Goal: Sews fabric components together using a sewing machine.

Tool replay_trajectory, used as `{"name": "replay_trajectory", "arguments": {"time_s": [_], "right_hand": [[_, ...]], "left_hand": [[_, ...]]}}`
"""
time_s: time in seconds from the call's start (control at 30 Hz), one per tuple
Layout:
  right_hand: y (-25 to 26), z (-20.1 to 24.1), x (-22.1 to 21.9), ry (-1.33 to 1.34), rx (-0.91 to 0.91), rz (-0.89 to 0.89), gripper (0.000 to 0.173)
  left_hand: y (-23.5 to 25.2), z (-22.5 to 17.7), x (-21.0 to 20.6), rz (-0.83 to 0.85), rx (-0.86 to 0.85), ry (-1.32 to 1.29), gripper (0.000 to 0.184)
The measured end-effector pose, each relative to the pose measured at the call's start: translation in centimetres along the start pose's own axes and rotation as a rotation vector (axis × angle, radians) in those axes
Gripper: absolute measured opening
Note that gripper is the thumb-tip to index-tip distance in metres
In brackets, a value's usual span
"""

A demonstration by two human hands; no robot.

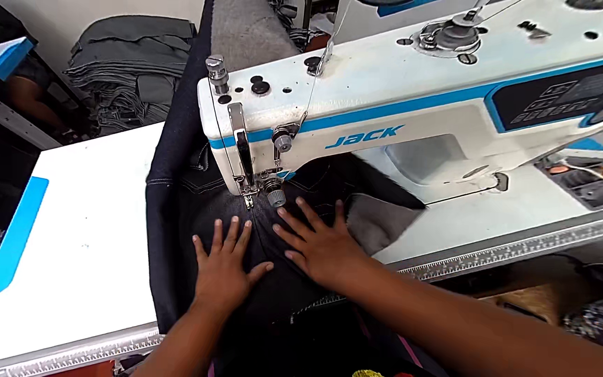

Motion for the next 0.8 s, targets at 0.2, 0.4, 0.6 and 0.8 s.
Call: {"name": "replay_trajectory", "arguments": {"time_s": [0.2, 0.4, 0.6, 0.8], "right_hand": [[-2.6, -0.2, 3.4, -0.109, -0.177, 0.438, 0.058], [-2.9, 2.3, -0.3, 0.137, 0.007, 0.209, 0.055], [-3.5, 0.9, -1.4, 0.116, 0.011, 0.064, 0.063], [0.8, 0.0, -0.6, 0.149, -0.097, 0.255, 0.063]], "left_hand": [[-1.1, 0.7, 0.7, 0.123, -0.139, -0.03, 0.085], [-2.5, -0.4, 1.2, 0.261, -0.015, -0.061, 0.088], [-1.8, 0.6, 1.1, 0.159, -0.057, -0.154, 0.089], [2.2, 2.0, 1.1, 0.18, -0.042, -0.156, 0.092]]}}
Point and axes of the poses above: each hand's wrist, its own y-axis towards the middle knuckle, its own x-axis out of the back of the hand, z = x × y, the point moved 1 cm from there along y, towards the middle knuckle, and after that the axes turned 10 degrees about -z, right-handed, at the moved point
